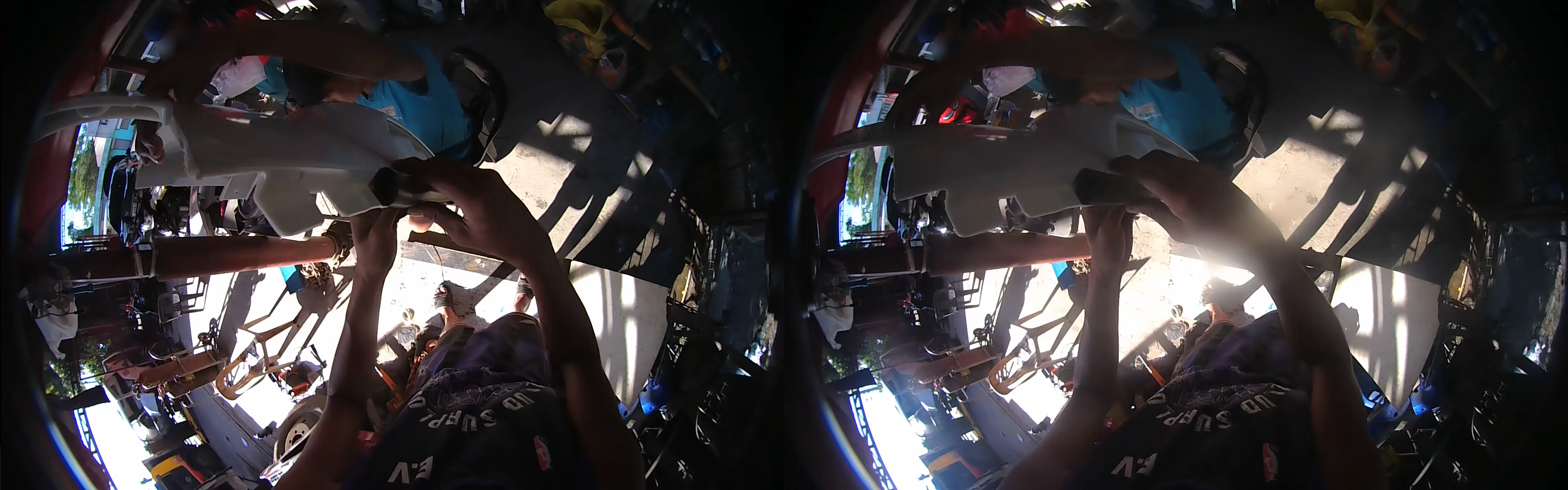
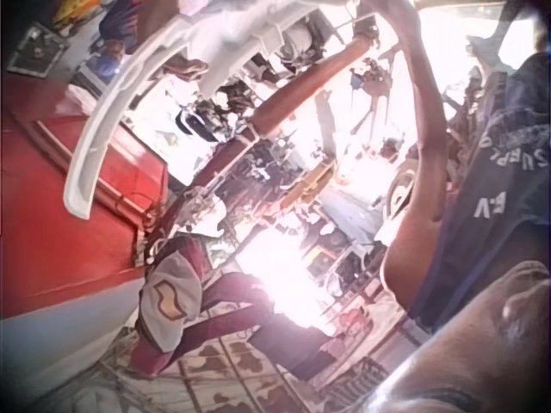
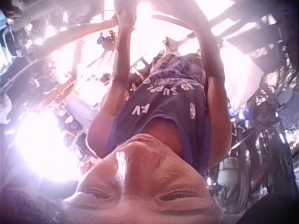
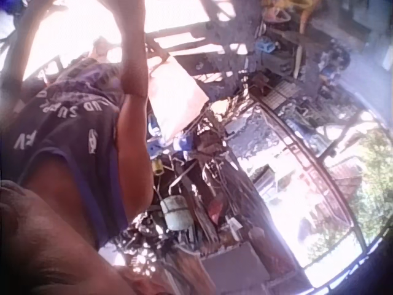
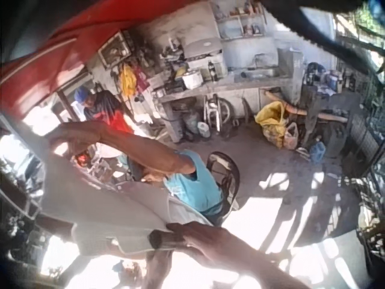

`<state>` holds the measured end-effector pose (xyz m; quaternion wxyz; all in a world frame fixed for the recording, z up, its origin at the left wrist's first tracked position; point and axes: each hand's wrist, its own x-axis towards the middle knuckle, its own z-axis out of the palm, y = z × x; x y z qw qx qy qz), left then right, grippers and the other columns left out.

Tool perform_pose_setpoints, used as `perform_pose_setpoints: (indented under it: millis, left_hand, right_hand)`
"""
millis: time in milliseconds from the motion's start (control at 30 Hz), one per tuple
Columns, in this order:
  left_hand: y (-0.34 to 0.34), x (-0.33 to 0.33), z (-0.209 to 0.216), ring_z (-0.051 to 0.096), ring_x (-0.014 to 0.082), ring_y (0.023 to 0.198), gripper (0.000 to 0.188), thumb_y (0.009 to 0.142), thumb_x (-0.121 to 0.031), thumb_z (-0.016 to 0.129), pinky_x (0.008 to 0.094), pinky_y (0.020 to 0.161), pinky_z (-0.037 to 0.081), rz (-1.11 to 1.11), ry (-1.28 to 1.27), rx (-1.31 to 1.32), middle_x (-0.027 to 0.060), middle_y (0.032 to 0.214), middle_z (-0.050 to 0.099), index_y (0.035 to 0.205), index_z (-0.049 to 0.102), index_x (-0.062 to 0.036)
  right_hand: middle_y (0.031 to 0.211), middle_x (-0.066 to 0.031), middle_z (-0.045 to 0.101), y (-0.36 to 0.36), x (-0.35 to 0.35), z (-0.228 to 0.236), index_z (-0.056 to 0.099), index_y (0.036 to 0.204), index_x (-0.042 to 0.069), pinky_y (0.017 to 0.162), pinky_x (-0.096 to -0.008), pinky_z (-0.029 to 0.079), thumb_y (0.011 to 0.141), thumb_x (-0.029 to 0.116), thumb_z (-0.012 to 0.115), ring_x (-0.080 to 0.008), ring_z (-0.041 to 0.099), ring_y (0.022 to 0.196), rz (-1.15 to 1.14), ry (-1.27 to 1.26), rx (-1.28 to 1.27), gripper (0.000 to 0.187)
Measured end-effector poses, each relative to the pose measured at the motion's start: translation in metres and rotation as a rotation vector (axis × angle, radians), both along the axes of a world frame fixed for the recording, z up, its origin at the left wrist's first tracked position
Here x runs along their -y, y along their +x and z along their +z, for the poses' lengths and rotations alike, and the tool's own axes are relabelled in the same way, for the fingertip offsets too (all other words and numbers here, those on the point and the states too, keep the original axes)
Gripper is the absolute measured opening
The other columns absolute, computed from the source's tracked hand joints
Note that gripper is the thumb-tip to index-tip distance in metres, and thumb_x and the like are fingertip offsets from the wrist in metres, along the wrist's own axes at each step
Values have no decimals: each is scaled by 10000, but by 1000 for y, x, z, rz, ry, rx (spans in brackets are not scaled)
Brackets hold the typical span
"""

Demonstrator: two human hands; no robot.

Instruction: The person attaches metal brackets to a white plastic appliance part using a screwdriver. They repeatedly position the brackets, insert screws, and tighten them while another person holds the part steady.

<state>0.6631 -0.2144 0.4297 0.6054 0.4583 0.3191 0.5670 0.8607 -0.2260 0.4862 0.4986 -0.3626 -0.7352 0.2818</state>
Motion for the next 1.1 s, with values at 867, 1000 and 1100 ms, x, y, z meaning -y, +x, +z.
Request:
perform_pose_setpoints:
  millis: [867,1000,1100]
  left_hand:
    - [15,-4,14,628,121,950,410,1008,-223,617,265,753,509,-106,179,-275,87,1040,681,1353,484,-46]
    - [16,-8,18,622,93,851,322,1005,-185,628,256,697,514,-122,220,-261,61,927,694,1281,545,-39]
    - [19,-10,15,618,86,802,305,1000,-176,643,257,667,526,-110,268,-238,70,895,704,1256,569,-28]
  right_hand:
    - [722,-66,641,-47,48,-53,660,847,28,602,-263,507,795,71,843,-124,662,648,-787,275,-116,195]
    - [746,-73,658,-48,52,-49,668,879,23,616,-266,520,826,99,822,-136,679,668,-799,141,-180,180]
    - [796,-88,683,-47,47,-55,680,926,16,647,-283,546,847,125,810,-156,699,712,-708,112,-303,188]
